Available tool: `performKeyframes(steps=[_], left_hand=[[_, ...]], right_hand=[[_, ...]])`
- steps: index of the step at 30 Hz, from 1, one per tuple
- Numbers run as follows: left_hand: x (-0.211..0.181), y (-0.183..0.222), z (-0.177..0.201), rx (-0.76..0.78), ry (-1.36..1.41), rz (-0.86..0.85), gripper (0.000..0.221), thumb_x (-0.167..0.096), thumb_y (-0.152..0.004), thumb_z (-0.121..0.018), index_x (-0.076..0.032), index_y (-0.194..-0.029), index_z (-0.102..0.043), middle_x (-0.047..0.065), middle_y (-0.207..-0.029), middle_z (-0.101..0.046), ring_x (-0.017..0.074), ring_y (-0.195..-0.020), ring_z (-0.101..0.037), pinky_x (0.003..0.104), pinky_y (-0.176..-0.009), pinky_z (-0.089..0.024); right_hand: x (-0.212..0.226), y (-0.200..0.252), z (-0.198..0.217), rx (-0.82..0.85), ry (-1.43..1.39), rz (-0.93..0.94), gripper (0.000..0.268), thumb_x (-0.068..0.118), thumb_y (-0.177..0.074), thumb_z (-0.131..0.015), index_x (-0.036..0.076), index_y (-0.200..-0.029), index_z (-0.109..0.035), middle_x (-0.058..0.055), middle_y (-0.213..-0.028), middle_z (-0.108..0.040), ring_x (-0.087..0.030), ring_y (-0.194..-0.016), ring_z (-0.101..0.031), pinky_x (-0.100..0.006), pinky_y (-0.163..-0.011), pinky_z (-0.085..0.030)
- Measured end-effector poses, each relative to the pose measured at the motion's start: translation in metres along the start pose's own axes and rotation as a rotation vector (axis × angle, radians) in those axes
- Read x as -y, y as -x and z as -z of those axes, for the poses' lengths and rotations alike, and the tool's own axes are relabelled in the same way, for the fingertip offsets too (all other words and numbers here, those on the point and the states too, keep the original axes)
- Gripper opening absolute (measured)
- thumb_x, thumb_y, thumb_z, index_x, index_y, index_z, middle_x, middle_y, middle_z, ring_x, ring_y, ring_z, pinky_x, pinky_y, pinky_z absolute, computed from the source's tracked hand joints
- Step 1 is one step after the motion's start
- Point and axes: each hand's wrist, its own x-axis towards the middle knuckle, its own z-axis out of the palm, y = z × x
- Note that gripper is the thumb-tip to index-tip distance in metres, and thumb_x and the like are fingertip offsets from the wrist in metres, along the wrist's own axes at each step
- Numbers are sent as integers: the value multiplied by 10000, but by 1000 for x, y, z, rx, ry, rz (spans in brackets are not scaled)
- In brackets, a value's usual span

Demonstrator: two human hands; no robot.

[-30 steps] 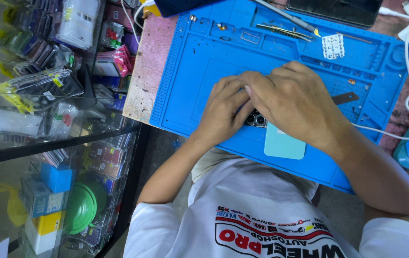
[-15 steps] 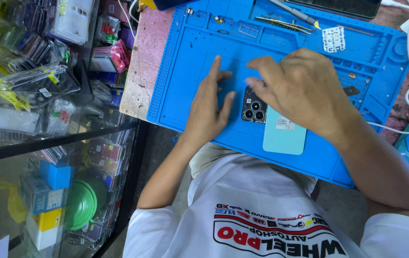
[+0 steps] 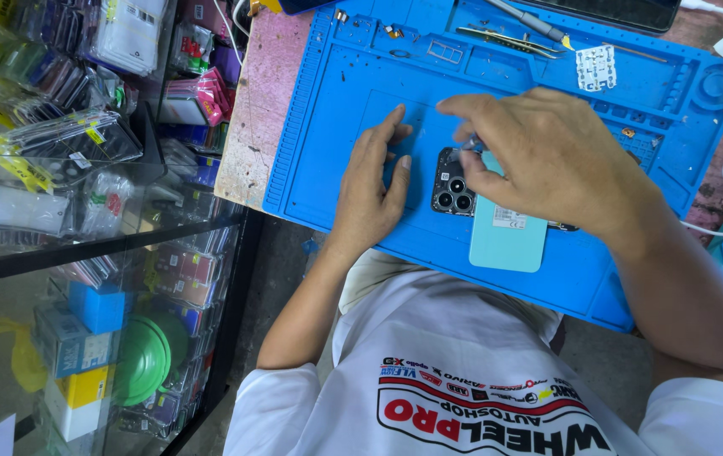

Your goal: The person uses a screwdriver and a prying tool to disassemble a light blue mobile phone on a blue anti-static mat, removing the back cover and motherboard to work on internal components.

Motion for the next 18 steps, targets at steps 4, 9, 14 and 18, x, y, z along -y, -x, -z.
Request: performKeyframes(steps=[4, 9, 14, 18], left_hand=[[-2, -2, 1, 19, -11, -2, 567, 1, -1018, -622, -88, -1547, -442, 150, -1364, -620, 273, -1255, -630, 358, -1036, -525], [-9, -6, 5, 44, -52, -100, 544, -9, -983, -650, -75, -1503, -505, 185, -1375, -586, 338, -1288, -593, 405, -1114, -485], [-15, -28, -2, 102, -174, -232, 477, -200, -937, -771, -69, -1363, -603, 134, -1224, -637, 325, -1113, -621, 418, -967, -505], [-5, -71, -33, 154, -314, -315, 155, -227, -1026, -753, -144, -1149, -708, 27, -1025, -661, 261, -995, -648, 428, -860, -501]], right_hand=[[-6, 3, -5, 78, 50, -100, 292, 156, -950, -745, 43, -1205, -657, -94, -835, -725, -289, -814, -711, -443, -811, -555], [-12, 7, -3, -4, -30, -55, 242, 154, -921, -755, 35, -1108, -657, -90, -930, -739, -261, -859, -723, -430, -842, -556], [-18, 14, 18, -75, -42, -173, 216, 117, -946, -784, 30, -1108, -670, -99, -996, -743, -246, -845, -695, -385, -784, -544], [-27, 20, 31, -196, 67, -159, 191, 48, -966, -785, -35, -1071, -648, -133, -996, -731, -247, -844, -696, -345, -704, -534]])
